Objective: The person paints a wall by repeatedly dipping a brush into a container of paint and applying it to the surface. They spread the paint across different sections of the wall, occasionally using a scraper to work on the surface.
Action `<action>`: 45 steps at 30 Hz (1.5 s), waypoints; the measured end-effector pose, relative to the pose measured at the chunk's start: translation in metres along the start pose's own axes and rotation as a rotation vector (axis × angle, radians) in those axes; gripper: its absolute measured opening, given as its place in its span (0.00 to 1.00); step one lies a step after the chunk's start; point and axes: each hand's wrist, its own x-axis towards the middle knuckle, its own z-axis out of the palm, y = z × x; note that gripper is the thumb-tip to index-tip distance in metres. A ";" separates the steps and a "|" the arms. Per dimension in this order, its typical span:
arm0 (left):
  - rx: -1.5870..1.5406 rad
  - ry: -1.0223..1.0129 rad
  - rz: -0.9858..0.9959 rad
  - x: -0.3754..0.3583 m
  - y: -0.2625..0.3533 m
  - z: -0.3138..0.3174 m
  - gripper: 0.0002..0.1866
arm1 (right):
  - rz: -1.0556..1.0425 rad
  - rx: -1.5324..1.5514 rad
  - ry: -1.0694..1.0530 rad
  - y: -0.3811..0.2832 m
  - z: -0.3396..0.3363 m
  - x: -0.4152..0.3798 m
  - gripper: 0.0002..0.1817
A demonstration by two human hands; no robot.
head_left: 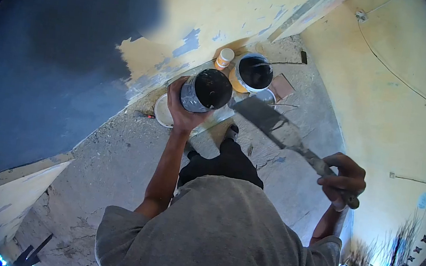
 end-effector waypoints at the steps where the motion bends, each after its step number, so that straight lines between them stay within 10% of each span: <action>1: 0.003 0.002 -0.001 -0.001 -0.002 -0.001 0.47 | -0.052 -0.021 0.012 0.006 -0.004 -0.002 0.08; 18: 0.061 0.011 0.080 0.009 0.000 -0.005 0.47 | 0.318 0.740 0.398 0.078 0.072 -0.019 0.15; 36: 0.131 -0.036 0.003 0.016 -0.011 -0.013 0.50 | 0.201 0.187 0.416 0.032 0.042 -0.004 0.25; 45: 0.084 -0.046 -0.025 0.020 -0.007 -0.016 0.45 | -0.083 -0.135 -0.049 0.022 0.070 0.030 0.14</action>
